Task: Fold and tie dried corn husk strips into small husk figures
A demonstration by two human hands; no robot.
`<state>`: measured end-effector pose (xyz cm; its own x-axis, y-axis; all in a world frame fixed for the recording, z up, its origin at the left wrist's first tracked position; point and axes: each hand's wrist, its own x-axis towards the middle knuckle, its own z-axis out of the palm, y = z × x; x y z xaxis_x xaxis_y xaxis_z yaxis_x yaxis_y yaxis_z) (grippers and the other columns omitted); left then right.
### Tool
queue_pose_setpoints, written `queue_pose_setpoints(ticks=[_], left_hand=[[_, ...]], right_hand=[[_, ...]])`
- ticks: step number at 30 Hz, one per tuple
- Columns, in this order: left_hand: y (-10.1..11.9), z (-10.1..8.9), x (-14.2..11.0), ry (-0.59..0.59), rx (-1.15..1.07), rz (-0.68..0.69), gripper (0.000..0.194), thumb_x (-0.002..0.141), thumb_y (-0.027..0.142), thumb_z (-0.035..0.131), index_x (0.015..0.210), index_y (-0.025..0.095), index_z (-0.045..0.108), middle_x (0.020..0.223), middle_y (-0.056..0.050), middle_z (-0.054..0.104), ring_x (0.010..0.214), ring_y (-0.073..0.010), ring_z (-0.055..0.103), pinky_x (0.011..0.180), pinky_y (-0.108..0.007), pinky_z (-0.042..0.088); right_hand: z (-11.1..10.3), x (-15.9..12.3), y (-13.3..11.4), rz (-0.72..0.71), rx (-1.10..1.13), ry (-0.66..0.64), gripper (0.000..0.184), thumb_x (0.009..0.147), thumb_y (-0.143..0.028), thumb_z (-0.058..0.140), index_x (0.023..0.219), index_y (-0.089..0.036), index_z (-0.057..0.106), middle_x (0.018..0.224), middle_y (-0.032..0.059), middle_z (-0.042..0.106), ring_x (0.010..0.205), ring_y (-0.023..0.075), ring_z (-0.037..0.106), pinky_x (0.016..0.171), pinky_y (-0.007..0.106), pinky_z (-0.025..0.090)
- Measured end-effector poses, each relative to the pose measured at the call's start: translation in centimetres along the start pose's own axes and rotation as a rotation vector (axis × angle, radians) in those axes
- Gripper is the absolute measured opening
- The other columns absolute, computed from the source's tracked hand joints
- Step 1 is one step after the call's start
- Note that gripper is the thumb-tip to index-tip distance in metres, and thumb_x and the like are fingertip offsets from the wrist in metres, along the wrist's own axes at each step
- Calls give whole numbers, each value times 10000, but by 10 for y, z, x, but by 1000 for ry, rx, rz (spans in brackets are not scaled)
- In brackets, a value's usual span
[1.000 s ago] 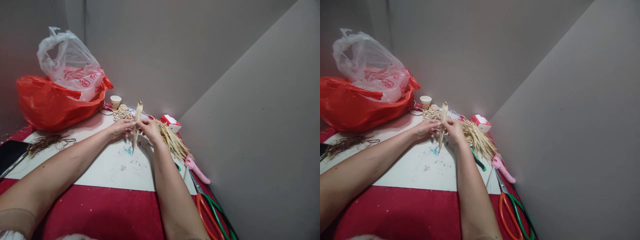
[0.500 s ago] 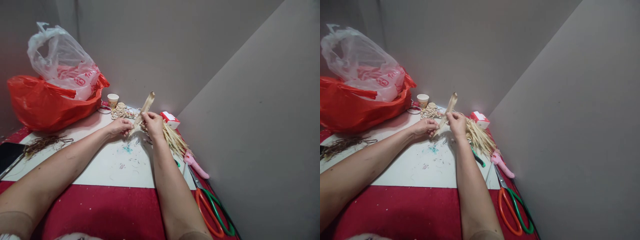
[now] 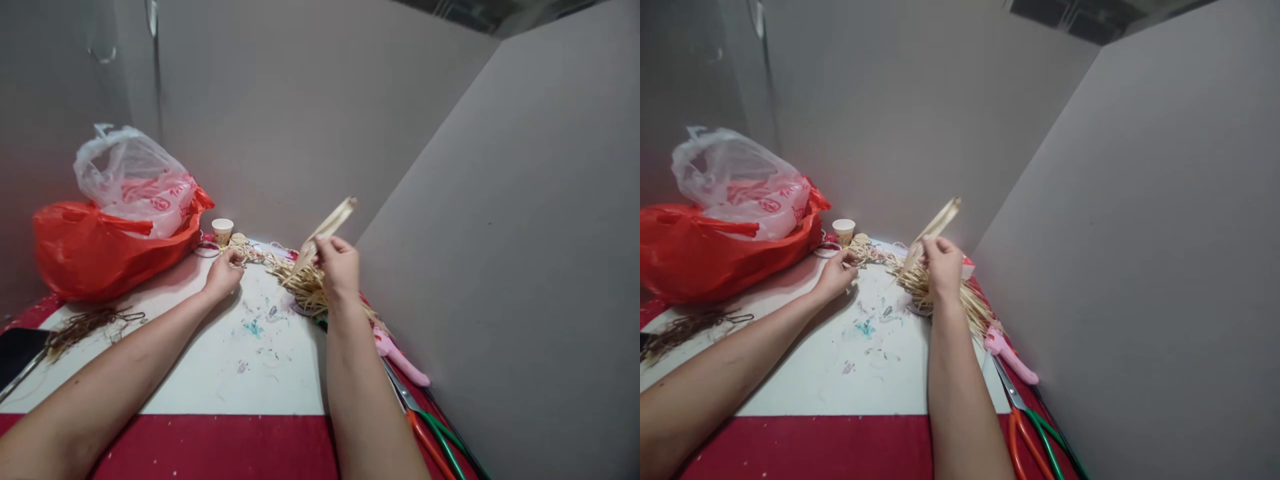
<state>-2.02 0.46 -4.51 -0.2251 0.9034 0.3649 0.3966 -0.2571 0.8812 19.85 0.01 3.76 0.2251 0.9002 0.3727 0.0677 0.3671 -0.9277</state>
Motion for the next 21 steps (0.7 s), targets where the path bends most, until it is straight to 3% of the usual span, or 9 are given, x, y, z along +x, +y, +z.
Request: queue_pose_setpoints(ticks=[2,4,5,7,9,14,17,21], left_hand=[[-1,-1,0,11,-7,-8,175,617,88,569,757,167,637,761,-5,648,629,-116,532,622,-218,390],[-1,-1,0,-42,-15,-42,65,684,162,565,650,158,621,635,-11,617,584,-124,522,592,-225,383],[0,-1,0,-68,-24,-63,153,726,214,553,592,156,598,560,-9,578,551,-124,507,566,-227,372],[2,-1,-1,-94,-79,-114,260,773,293,537,557,154,572,493,3,520,483,-108,459,510,-224,344],[4,-1,-1,-112,-209,-170,232,775,335,557,635,152,583,552,10,551,451,-89,438,465,-214,328],[8,-1,-4,-302,-434,-239,333,711,465,666,768,144,601,666,-3,601,482,-79,481,453,-205,367],[8,0,-5,-364,-446,-244,318,642,404,734,738,122,620,590,2,581,479,-78,480,469,-203,369],[5,0,-4,-330,-422,-256,220,619,312,716,652,117,619,505,17,544,440,-69,446,459,-199,337]], right_hand=[[18,-6,12,96,9,-217,331,674,-484,692,621,-182,566,496,-40,488,426,76,394,432,229,288],[33,-12,26,177,6,-377,325,657,-469,701,615,-174,572,475,-44,492,411,72,389,420,220,277],[39,-15,33,207,2,-424,319,649,-460,703,609,-172,570,469,-43,497,409,73,394,418,215,278],[47,-20,46,255,-11,-455,313,629,-446,707,592,-172,562,459,-40,505,412,79,411,412,209,282],[52,-24,56,283,-23,-456,310,620,-438,709,582,-172,556,458,-38,511,415,81,420,410,206,283],[56,-30,70,289,-33,-536,324,632,-453,713,596,-165,569,462,-37,506,395,66,392,399,199,273],[57,-32,76,289,-22,-613,346,645,-463,716,584,-165,553,467,-38,497,395,60,401,396,192,276],[56,-31,78,316,-14,-635,334,642,-468,727,639,-160,600,495,-28,526,413,70,446,392,189,306]])
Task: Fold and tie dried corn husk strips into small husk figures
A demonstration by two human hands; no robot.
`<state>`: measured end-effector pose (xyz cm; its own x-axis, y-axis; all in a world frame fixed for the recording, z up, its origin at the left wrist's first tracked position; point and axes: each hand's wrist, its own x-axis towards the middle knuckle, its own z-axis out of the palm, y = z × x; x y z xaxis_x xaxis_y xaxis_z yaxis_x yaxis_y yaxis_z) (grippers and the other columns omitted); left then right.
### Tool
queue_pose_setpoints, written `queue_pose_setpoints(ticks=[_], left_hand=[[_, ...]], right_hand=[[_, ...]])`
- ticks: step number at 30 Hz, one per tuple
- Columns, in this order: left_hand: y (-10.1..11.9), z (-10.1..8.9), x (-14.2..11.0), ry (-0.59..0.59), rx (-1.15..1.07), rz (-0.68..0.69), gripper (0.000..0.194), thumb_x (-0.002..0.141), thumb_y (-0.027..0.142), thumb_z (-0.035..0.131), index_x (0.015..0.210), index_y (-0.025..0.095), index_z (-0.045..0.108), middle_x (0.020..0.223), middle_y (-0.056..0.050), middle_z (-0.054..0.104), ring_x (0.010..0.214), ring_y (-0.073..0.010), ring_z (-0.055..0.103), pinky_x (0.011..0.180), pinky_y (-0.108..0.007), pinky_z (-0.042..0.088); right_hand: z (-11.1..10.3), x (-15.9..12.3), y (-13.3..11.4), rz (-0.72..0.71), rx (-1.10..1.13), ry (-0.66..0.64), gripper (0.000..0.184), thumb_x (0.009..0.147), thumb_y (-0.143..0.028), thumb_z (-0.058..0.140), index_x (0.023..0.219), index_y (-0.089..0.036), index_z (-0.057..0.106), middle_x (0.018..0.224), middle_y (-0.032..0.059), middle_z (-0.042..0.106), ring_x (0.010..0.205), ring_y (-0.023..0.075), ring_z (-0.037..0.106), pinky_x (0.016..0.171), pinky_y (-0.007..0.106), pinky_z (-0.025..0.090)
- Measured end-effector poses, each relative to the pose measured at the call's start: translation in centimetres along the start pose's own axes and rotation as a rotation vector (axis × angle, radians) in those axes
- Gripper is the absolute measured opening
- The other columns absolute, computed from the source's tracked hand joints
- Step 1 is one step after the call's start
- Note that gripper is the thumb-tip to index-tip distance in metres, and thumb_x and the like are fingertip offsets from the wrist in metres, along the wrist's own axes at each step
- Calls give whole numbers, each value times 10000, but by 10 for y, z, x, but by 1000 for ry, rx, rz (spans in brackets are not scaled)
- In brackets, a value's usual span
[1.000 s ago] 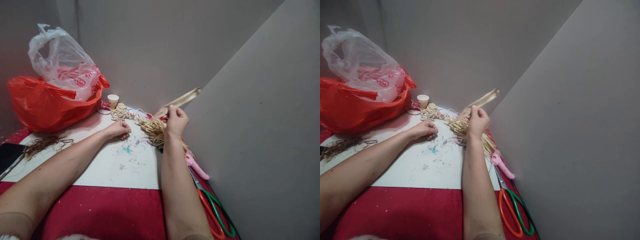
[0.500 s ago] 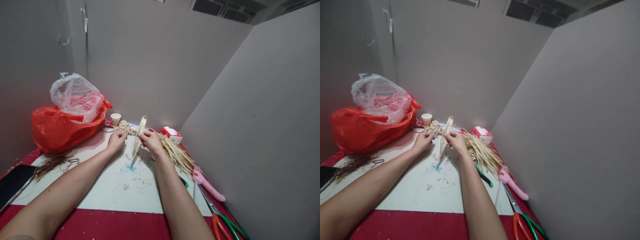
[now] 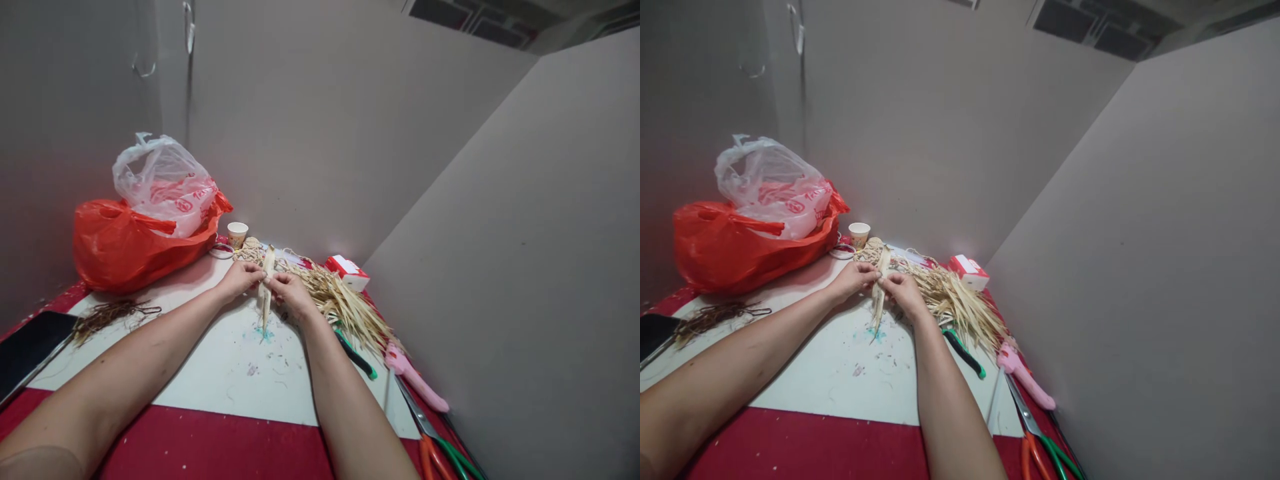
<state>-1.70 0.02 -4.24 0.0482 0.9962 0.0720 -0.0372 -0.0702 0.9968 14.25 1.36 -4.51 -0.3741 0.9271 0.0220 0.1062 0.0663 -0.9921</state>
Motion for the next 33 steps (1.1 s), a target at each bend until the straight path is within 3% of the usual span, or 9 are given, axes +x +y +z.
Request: queue_pose_setpoints(ticks=[6,22,33], left_hand=[[-1,1,0,-27,6,-13,163,616,266,673,595,119,606,474,17,526,421,-64,421,445,-200,303],[-6,3,1,-47,121,24,118,638,203,637,568,129,578,463,28,493,415,-62,399,449,-211,286],[-5,8,0,8,36,77,96,627,146,640,562,126,572,489,25,522,448,-66,440,479,-207,335]], right_hand=[[-4,3,0,18,63,139,307,584,-416,757,678,-167,604,563,-24,568,432,72,491,375,180,340],[-3,1,4,17,26,82,250,600,-356,725,655,-182,553,496,-36,539,418,79,471,380,190,335],[3,3,-1,-84,-149,205,141,589,-276,634,596,-184,528,448,-47,501,393,76,397,392,208,304]])
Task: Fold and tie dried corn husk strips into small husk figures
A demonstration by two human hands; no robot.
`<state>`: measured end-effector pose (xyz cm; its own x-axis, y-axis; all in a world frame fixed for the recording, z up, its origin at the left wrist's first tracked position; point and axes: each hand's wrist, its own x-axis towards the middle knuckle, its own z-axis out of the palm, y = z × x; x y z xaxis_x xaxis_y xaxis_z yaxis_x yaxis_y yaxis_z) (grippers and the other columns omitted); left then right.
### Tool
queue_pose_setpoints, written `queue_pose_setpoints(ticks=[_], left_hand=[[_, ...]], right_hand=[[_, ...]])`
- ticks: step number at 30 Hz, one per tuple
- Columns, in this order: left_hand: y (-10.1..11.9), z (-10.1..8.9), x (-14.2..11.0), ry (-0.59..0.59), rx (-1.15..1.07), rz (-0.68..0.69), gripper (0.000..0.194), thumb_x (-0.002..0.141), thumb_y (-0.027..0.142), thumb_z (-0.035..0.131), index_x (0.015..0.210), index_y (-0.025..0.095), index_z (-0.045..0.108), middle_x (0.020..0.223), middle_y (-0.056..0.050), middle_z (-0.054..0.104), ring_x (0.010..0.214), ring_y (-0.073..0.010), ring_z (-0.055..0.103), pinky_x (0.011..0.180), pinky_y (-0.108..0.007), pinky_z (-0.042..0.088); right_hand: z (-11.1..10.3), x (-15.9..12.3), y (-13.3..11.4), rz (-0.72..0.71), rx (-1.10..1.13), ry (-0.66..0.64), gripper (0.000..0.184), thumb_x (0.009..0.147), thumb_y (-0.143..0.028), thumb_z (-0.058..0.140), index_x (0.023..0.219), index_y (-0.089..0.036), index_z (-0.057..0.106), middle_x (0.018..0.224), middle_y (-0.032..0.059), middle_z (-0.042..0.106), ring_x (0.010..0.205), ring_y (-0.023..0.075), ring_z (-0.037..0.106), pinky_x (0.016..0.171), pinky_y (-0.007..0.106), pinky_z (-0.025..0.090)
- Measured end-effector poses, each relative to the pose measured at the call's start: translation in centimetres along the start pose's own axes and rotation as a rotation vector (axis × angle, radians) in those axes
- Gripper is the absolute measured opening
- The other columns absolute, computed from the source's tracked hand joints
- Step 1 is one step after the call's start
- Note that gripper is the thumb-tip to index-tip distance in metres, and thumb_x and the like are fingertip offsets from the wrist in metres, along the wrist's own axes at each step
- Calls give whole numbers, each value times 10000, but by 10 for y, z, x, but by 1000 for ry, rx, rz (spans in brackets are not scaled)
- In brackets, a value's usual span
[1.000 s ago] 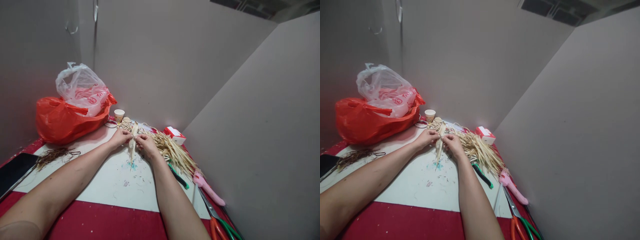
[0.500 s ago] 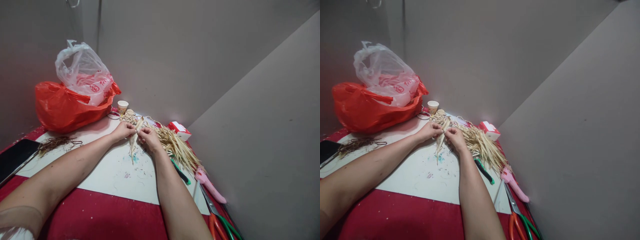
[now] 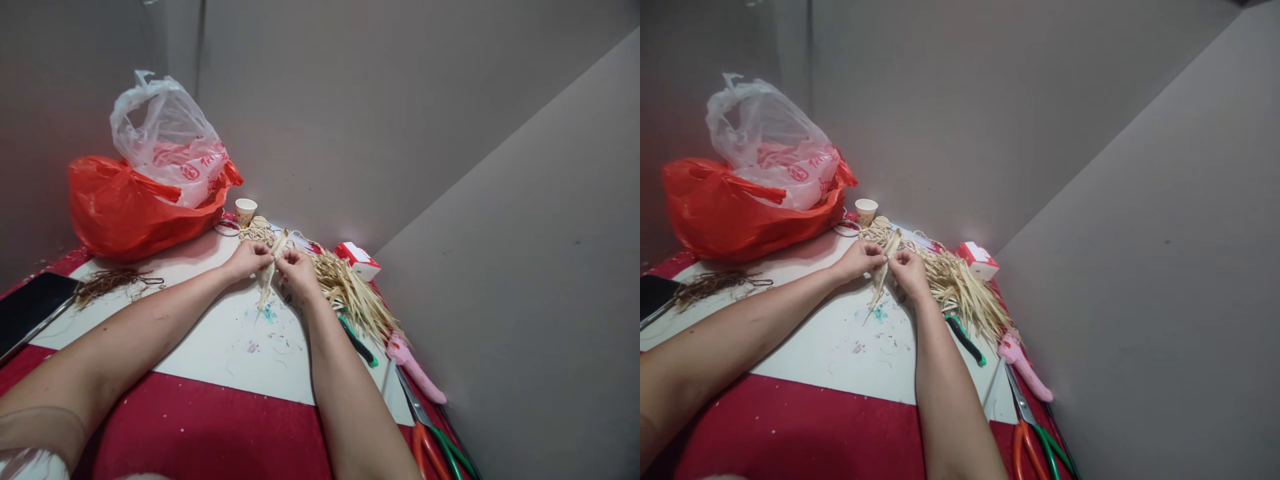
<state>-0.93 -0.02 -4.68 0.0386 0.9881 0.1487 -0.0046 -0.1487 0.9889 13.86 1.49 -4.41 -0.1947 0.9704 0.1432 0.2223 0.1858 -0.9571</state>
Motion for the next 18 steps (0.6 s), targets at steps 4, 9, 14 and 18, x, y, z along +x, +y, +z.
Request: queue_pose_setpoints(ticks=[4,9,14,18], left_hand=[[3,1,-1,21,-56,-1,112,636,175,662,588,124,573,523,14,556,468,-68,468,493,-205,362],[4,-1,-2,-4,-97,-50,174,636,252,699,643,121,584,562,5,583,500,-84,505,513,-219,399],[3,-1,-4,-33,-76,-73,182,647,261,702,663,119,589,592,-12,599,509,-85,514,510,-217,389],[1,1,-4,-39,-76,-95,132,663,222,680,669,120,595,577,-3,581,489,-77,499,485,-206,369]], right_hand=[[-6,1,2,3,-13,33,107,584,-245,613,582,-177,530,453,-48,501,409,75,418,400,200,317],[-11,-1,-1,99,232,-29,229,608,-314,692,761,-188,577,627,-25,601,531,108,560,420,193,404],[-8,-3,-4,162,323,-66,376,544,-353,796,829,-193,610,709,-22,625,555,100,576,428,195,452],[-7,-3,-6,144,342,-37,310,551,-349,796,698,-178,584,640,-26,616,514,85,558,421,182,450]])
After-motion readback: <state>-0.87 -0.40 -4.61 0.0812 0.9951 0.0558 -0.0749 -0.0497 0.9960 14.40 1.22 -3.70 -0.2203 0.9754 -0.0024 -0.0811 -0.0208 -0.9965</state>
